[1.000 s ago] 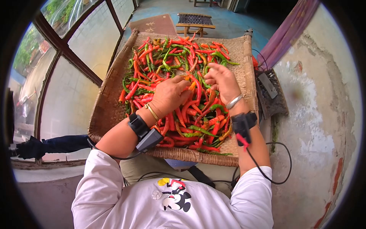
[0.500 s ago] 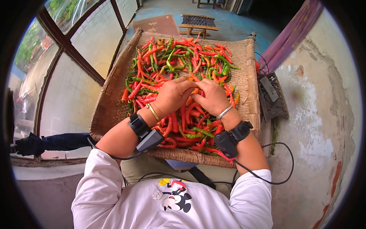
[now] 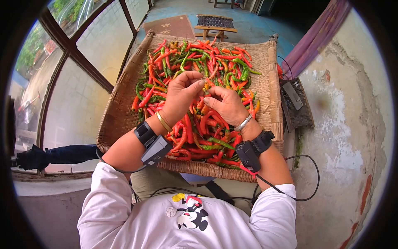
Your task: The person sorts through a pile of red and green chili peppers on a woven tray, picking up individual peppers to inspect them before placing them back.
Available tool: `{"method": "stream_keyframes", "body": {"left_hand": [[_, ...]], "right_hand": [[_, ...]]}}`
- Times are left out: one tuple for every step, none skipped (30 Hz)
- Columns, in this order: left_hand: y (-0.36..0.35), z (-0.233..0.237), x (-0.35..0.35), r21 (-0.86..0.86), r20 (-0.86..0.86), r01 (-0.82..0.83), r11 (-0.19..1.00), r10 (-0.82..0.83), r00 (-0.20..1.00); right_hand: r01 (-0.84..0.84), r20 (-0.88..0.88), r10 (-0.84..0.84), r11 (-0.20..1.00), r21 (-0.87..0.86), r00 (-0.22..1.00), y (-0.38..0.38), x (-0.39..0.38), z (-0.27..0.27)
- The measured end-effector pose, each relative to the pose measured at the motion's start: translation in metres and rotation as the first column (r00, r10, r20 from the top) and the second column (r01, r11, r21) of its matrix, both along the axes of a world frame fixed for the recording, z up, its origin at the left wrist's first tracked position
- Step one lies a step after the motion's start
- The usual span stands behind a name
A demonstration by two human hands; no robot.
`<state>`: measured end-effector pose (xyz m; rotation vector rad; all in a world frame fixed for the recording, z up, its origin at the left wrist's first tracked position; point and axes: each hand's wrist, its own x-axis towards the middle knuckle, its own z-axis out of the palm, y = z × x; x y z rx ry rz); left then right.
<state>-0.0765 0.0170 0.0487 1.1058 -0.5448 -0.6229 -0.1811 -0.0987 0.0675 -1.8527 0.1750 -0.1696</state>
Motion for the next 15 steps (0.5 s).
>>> {"method": "stream_keyframes", "body": {"left_hand": [[0.0,-0.001,0.001,0.0,0.0,-0.001,1.0,0.001,1.0],[0.0,-0.004,0.002,-0.013,-0.119,0.028,1.0,-0.03,0.992],[0.0,-0.004,0.003,-0.029,-0.235,0.056,0.998,-0.061,0.97],[0.0,-0.004,0.003,-0.029,-0.236,0.055,0.998,-0.061,0.97],[0.0,-0.004,0.003,0.017,-0.211,0.053,0.998,-0.048,0.976],[0.0,-0.004,0.003,0.062,-0.186,0.049,0.997,-0.037,0.982],[-0.001,-0.007,0.004,0.062,-0.189,0.05,0.997,-0.037,0.981],[-0.002,-0.012,0.006,0.076,-0.165,0.025,0.997,-0.012,0.986],[-0.003,-0.012,0.008,0.086,-0.141,-0.003,0.996,0.015,0.99],[-0.003,-0.013,0.01,0.082,-0.143,-0.005,0.997,0.017,0.99],[-0.002,-0.013,0.012,0.141,-0.113,-0.01,0.99,0.026,0.993],[-0.002,-0.013,0.013,0.202,-0.083,-0.016,0.979,0.033,0.996],[-0.004,-0.018,0.016,0.201,-0.083,-0.016,0.979,0.034,0.996],[-0.006,-0.026,0.02,0.221,0.054,-0.043,0.974,0.031,0.998],[-0.007,-0.028,0.021,0.238,0.19,-0.071,0.969,0.025,0.982]], "right_hand": [[-0.001,0.0,0.001,1.0,0.0,1.0,0.0,0.0,-0.002],[-0.026,0.024,0.023,0.992,0.122,0.999,-0.001,0.001,-0.004],[-0.053,0.05,0.042,0.969,0.241,0.998,-0.002,0.001,-0.006],[-0.053,0.048,0.042,0.969,0.242,0.998,-0.003,0.001,-0.006],[-0.072,-0.008,0.078,0.951,0.301,0.997,-0.006,0.0,-0.006],[-0.086,-0.063,0.116,0.929,0.36,0.991,-0.009,-0.001,-0.006],[-0.085,-0.065,0.116,0.929,0.36,0.991,-0.014,-0.002,-0.006],[-0.105,-0.112,0.161,0.912,0.397,0.981,-0.02,-0.003,-0.004],[-0.123,-0.157,0.209,0.893,0.433,0.965,-0.025,-0.003,-0.002],[-0.125,-0.159,0.211,0.895,0.429,0.964,-0.03,-0.003,0.0],[-0.122,-0.188,0.208,0.914,0.386,0.96,-0.035,-0.003,0.002],[-0.119,-0.216,0.202,0.931,0.344,0.955,-0.04,-0.003,0.004],[-0.079,-0.221,0.16,0.938,0.337,0.962,-0.045,-0.003,0.003],[-0.078,-0.222,0.16,0.938,0.337,0.962,-0.052,-0.002,0.0],[0.017,-0.116,0.04,0.89,0.455,0.992,-0.061,-0.001,-0.004]]}}
